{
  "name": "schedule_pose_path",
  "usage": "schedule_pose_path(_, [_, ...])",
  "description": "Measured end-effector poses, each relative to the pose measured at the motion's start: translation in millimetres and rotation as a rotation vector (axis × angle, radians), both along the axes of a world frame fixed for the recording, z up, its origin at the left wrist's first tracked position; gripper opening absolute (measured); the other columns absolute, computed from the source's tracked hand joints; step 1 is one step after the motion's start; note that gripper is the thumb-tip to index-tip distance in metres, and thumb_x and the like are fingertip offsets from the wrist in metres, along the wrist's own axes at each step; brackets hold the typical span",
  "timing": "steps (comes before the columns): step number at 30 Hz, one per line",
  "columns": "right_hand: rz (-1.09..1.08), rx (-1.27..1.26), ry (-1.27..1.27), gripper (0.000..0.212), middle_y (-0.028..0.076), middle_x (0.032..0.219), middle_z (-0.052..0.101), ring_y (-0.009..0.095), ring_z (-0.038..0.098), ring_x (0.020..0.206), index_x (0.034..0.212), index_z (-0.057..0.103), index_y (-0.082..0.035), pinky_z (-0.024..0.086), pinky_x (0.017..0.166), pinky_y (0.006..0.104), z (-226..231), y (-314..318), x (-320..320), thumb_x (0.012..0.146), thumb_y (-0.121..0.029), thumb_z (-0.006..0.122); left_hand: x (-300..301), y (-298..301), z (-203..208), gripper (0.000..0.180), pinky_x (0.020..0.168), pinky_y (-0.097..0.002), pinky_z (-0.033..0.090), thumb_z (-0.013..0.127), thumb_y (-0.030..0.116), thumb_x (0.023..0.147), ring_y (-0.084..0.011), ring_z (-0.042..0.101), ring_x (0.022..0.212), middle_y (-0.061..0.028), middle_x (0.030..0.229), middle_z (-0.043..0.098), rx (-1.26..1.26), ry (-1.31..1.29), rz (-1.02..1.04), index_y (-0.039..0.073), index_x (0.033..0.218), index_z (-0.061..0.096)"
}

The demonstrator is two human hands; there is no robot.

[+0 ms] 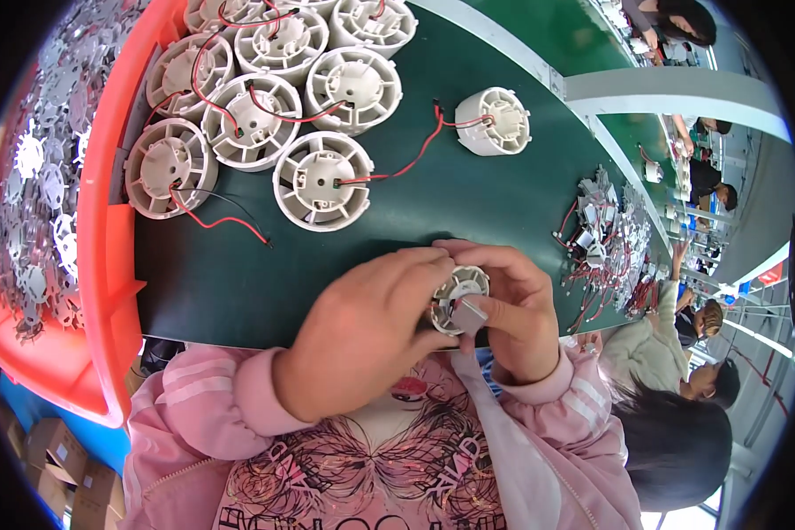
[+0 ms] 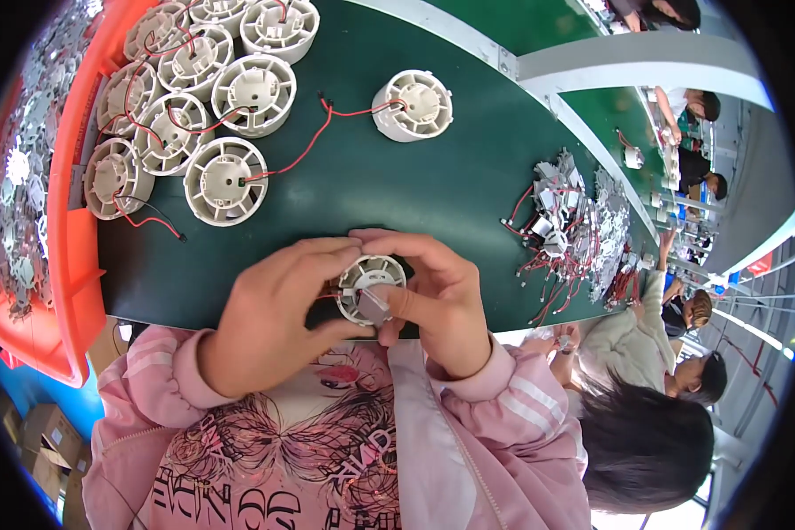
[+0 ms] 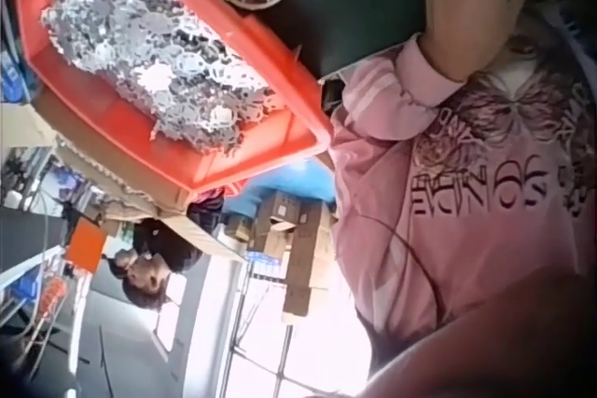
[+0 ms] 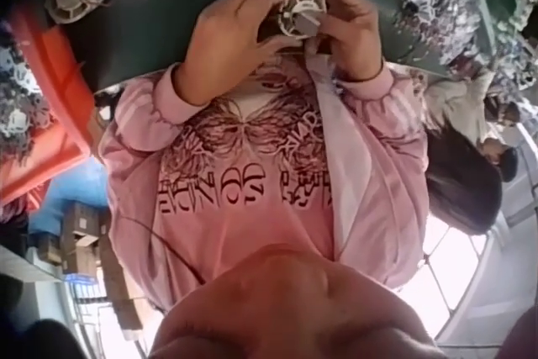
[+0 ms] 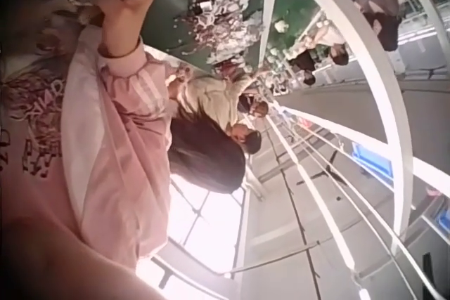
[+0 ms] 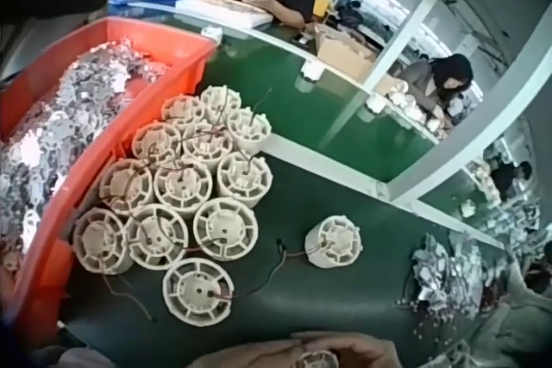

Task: Assembling electronic components by fitting parts together on an assembly line.

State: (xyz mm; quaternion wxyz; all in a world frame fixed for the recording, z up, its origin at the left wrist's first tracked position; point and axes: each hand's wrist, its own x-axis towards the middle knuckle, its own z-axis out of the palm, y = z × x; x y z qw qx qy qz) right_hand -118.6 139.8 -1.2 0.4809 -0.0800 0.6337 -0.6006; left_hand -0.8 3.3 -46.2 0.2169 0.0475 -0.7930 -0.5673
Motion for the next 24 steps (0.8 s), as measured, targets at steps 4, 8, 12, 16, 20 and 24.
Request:
schedule_pose_path(4, [0.071,-0.083,0.042,0.05,0.022,0.126,0.053,0.018,0.065,0.078,0.122,0.053,0.003,0.05,0.052,0.0216,10,0,3,0.075,-0.001,0.068,8,-13,4,0.04,0.072,-0.0369,0.052,0.074,0.005,0.071,-0.0315,0.061,0.08,-0.0146,0.099,0.06,0.083,-0.034,-0.064,-0.002,0.105,0.056])
schedule_pose_path(8, [0.25,-0.038,0.506,0.059,0.018,0.12,0.057,0.017,0.064,0.085,0.122,0.052,0.004,0.051,0.066,0.0247,12,5,13,0.067,0.0,0.073,12,-16,19,0.017,0.067,-0.0321,0.051,0.073,0.0,0.074,-0.0241,0.063,0.077,-0.0174,0.102,0.064,0.137,-0.104,-0.069,-0.004,0.086,0.061])
schedule_pose_path(12, [0.391,-0.033,0.602,0.065,0.014,0.111,0.06,0.015,0.062,0.089,0.12,0.052,0.006,0.048,0.079,0.0272,41,18,12,0.061,0.0,0.078,17,-23,43,0.02,0.058,-0.0292,0.046,0.065,0.009,0.085,-0.0206,0.058,0.066,-0.0161,0.098,0.065,0.353,-0.12,-0.178,-0.002,0.07,0.058])
schedule_pose_path(16, [0.474,-0.114,0.503,0.065,0.013,0.107,0.062,0.015,0.061,0.093,0.117,0.052,0.007,0.047,0.082,0.0275,63,22,17,0.06,-0.003,0.08,24,-25,62,0.028,0.056,-0.0239,0.041,0.055,0.018,0.095,-0.0095,0.053,0.065,-0.008,0.086,0.062,1.026,0.005,-0.394,-0.003,0.077,0.06])
schedule_pose_path(20, [0.503,-0.183,0.503,0.062,0.014,0.106,0.063,0.016,0.062,0.094,0.115,0.053,0.008,0.048,0.082,0.0283,64,35,15,0.06,-0.004,0.081,25,-20,55,0.048,0.053,-0.0271,0.038,0.048,0.03,0.096,-0.0146,0.044,0.057,-0.0134,0.082,0.06,1.233,-0.215,-0.564,0.007,0.054,0.045])
schedule_pose_path(24, [0.363,-0.169,0.62,0.061,0.016,0.108,0.062,0.017,0.062,0.093,0.114,0.053,0.007,0.049,0.081,0.0293,70,44,21,0.061,-0.004,0.082,28,-13,64,0.039,0.054,-0.0281,0.04,0.049,0.029,0.095,-0.0174,0.048,0.055,-0.0109,0.07,0.055,1.19,-0.288,-0.588,0.007,0.062,0.05])
